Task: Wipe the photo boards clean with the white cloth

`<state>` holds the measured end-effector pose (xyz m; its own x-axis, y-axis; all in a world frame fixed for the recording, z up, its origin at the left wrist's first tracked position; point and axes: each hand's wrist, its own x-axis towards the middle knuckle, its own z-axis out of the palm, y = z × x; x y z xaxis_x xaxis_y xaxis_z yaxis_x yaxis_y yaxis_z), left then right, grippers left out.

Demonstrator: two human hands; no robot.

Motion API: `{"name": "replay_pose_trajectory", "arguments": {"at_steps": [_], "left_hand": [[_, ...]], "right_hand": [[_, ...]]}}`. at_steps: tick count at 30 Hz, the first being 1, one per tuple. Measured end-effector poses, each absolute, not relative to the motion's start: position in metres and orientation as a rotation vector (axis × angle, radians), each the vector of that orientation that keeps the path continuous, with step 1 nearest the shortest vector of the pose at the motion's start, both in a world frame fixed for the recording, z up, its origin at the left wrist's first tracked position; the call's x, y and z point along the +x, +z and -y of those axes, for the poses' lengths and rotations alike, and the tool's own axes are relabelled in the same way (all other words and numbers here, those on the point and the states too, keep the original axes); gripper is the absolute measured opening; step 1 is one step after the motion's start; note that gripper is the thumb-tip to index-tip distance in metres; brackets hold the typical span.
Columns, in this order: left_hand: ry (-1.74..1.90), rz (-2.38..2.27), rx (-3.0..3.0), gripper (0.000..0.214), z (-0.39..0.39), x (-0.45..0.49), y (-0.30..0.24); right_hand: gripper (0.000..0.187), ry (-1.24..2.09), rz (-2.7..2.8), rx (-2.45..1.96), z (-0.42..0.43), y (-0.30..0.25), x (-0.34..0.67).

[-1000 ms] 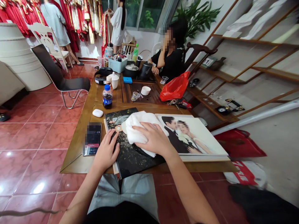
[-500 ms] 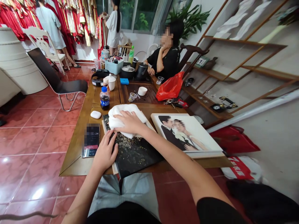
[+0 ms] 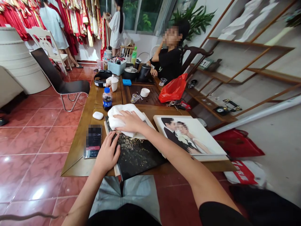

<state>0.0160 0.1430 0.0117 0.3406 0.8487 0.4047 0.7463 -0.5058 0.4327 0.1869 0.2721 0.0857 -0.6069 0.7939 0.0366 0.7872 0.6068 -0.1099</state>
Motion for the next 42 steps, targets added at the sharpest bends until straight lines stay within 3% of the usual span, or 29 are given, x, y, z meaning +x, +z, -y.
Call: {"name": "replay_pose_trajectory", "arguments": {"at_steps": [11, 22, 28, 42], "left_hand": [[0.901, -1.454, 2.401, 0.049, -0.143, 0.016, 0.013], [0.896, -1.444, 2.421, 0.049, -0.143, 0.017, 0.017], [0.877, -1.449, 2.420, 0.049, -0.143, 0.017, 0.017], [0.850, -1.442, 2.422, 0.049, -0.142, 0.016, 0.015]], "right_hand": [[0.069, 0.085, 2.623, -1.522, -0.275, 0.079, 0.245], [0.070, 0.170, 2.771, -1.119, -0.257, 0.074, 0.233], [0.072, 0.172, 2.778, -1.124, -0.247, 0.075, 0.244], [0.076, 0.391, 2.850, -1.009, -0.140, 0.076, 0.272]]}}
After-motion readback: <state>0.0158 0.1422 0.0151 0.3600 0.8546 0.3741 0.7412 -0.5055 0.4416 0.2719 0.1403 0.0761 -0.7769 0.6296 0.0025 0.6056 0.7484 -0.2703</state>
